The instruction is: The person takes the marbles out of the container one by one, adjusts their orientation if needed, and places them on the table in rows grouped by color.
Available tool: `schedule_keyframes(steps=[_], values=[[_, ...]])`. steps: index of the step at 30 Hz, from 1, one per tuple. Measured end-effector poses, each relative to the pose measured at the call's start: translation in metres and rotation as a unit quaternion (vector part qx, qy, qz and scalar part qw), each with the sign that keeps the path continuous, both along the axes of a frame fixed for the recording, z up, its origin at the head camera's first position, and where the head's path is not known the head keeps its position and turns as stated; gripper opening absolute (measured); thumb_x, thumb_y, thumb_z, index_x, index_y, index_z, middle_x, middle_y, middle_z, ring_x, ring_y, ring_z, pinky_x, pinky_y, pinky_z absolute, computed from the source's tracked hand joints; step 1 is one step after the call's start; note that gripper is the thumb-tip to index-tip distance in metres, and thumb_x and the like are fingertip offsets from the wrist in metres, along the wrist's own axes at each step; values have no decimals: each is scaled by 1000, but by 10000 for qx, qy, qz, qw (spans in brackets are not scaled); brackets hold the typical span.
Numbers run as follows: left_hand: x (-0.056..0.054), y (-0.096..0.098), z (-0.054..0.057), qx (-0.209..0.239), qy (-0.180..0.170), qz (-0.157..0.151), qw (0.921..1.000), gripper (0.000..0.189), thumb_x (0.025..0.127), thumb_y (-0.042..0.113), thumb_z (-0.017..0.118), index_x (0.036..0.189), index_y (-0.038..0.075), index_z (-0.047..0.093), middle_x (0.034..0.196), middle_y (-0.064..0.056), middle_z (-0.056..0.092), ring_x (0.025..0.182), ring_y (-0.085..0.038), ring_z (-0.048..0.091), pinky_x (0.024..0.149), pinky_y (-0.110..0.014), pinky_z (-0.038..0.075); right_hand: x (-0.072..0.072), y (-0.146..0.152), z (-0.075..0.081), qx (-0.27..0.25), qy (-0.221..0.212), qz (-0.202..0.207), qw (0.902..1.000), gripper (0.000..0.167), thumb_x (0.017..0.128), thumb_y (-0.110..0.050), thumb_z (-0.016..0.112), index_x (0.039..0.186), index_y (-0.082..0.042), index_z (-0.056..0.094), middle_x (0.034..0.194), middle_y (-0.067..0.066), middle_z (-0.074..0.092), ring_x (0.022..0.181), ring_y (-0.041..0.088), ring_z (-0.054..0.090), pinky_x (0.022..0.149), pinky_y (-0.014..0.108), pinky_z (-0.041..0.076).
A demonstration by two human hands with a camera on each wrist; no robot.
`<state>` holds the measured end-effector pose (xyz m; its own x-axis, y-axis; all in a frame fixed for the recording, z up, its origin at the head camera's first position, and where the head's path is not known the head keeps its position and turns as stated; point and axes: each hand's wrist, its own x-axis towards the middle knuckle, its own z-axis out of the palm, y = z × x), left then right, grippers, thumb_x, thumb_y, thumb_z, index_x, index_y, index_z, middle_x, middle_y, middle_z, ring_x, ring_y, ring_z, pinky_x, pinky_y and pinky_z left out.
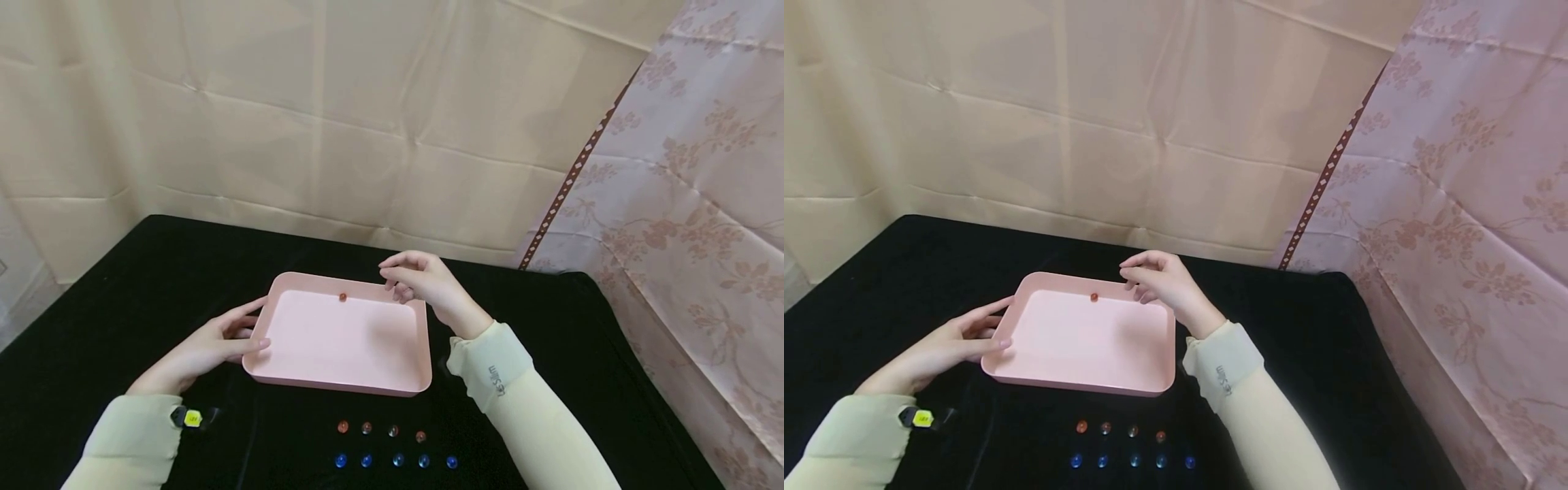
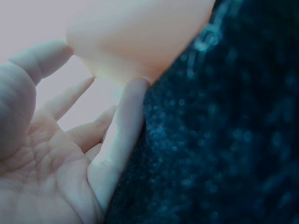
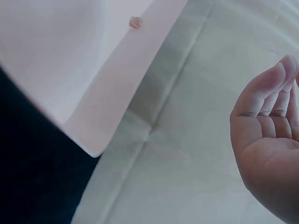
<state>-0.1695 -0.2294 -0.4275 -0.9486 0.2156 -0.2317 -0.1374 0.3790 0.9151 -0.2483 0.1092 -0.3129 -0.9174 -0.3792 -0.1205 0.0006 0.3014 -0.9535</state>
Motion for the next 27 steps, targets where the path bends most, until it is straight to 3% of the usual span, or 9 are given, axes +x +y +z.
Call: schedule_keyframes(steps=[12,27], values=[[0,0,1,42,10,-17,10000,84,92,36,69,159,20,21,146,-25,44,119,-28,56,90,-38,57,-14,-21,-12,-362,-400,-79,9985,25,94,-18,67,115,-5,68,85,2,67,70,13,59,69,23,55],[0,-1,0,111,-17,-35,9999,83,92,35,69,159,22,22,144,-24,48,117,-26,57,90,-38,57,-23,-50,-47,203,-396,-399,9982,19,93,-17,67,107,-4,72,87,9,71,65,11,60,61,23,53]])
